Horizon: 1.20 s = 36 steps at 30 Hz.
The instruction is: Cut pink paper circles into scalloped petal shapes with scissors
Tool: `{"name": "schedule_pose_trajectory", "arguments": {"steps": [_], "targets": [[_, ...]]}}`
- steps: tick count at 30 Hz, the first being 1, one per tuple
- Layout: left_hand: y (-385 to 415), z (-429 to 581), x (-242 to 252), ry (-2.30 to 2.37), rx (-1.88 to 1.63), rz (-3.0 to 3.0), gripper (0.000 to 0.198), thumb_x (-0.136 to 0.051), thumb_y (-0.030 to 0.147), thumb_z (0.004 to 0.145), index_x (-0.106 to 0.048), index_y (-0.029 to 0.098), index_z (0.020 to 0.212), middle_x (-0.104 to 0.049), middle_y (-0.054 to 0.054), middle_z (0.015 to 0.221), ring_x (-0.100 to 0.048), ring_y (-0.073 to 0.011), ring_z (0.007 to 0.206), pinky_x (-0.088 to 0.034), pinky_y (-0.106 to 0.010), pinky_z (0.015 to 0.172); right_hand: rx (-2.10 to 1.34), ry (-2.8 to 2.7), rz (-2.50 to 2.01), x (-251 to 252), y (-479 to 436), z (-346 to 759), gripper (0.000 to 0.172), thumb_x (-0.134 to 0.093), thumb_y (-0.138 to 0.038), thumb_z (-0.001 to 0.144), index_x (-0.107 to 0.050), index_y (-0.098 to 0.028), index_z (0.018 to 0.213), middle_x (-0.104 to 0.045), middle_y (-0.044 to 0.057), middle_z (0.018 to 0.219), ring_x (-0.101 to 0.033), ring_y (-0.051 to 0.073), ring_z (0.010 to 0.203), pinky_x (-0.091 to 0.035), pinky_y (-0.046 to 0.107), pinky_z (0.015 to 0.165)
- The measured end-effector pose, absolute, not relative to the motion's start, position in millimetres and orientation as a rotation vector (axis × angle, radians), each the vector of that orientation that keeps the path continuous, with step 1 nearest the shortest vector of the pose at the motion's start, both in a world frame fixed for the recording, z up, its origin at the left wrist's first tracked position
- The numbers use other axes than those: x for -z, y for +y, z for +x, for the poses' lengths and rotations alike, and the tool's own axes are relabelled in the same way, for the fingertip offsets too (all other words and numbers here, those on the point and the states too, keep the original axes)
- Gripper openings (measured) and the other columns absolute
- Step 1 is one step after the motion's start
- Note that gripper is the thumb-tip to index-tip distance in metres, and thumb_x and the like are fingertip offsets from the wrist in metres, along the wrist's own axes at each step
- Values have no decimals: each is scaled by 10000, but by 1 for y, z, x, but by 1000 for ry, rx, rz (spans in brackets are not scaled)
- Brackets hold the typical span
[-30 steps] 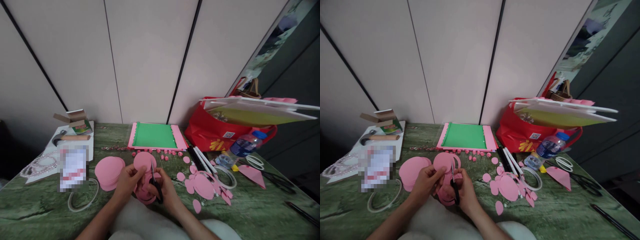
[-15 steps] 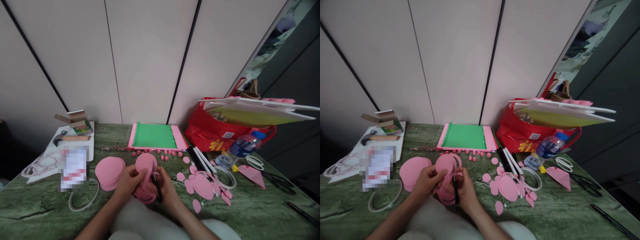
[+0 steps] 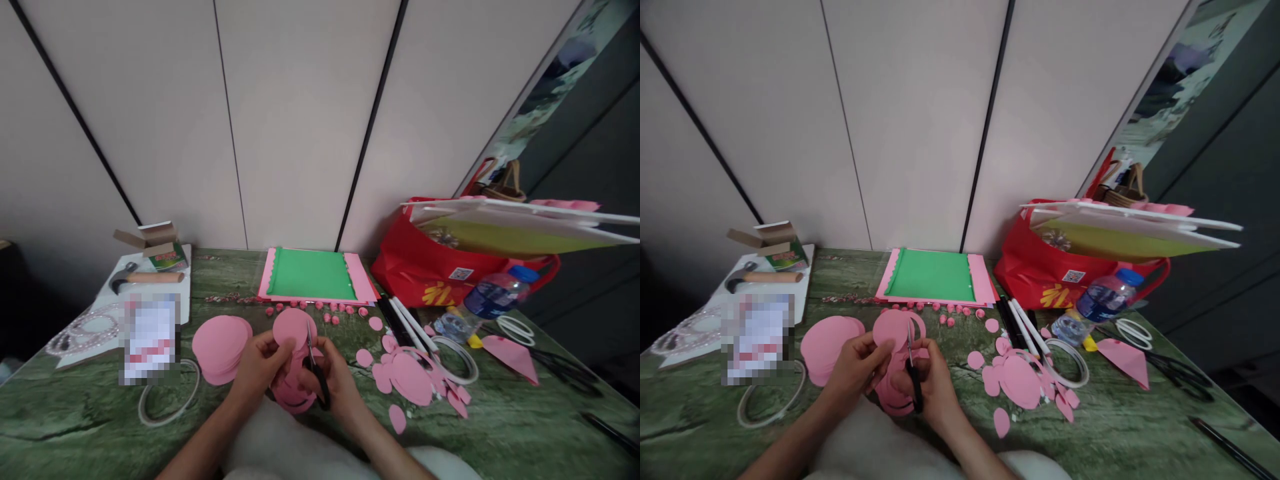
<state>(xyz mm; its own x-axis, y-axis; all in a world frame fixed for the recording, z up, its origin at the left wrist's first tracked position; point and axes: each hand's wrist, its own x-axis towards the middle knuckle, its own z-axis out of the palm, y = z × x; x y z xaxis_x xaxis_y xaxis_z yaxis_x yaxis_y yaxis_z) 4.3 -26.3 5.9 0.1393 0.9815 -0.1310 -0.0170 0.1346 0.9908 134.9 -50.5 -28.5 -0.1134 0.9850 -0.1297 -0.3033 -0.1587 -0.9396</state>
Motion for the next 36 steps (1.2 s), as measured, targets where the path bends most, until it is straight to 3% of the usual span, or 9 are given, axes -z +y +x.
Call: {"name": "schedule_pose_trajectory", "arguments": {"steps": [14, 22, 36], "targets": [[-27, 7, -11, 1018, -1029, 1045, 311, -692, 421, 643, -542, 151, 610, -584, 32, 435, -493, -95, 274, -376, -176, 260, -1488, -1034, -983, 38, -55, 130, 488, -755, -375, 594, -385, -231, 876, -534, -89, 523, -410, 77, 394, -285, 183, 425], [-27, 6, -9, 1042, -952, 1117, 299, -660, 417, 679, -542, 154, 601, -547, 52, 399, -442, -74, 228, -279, -155, 224, -1471, -995, -946, 37, -51, 132, 523, -784, -360, 538, -390, -239, 860, -593, -51, 640, -539, 124, 513, -382, 229, 506], [-28, 7, -11, 1091, -988, 1105, 291, -676, 405, 654, -533, 156, 610, -496, 75, 364, -394, -60, 223, -248, -153, 223, -1530, -945, -971, 37, -50, 133, 550, -794, -365, 508, -394, -247, 867, -552, -73, 575, -527, 132, 466, -383, 232, 472]]}}
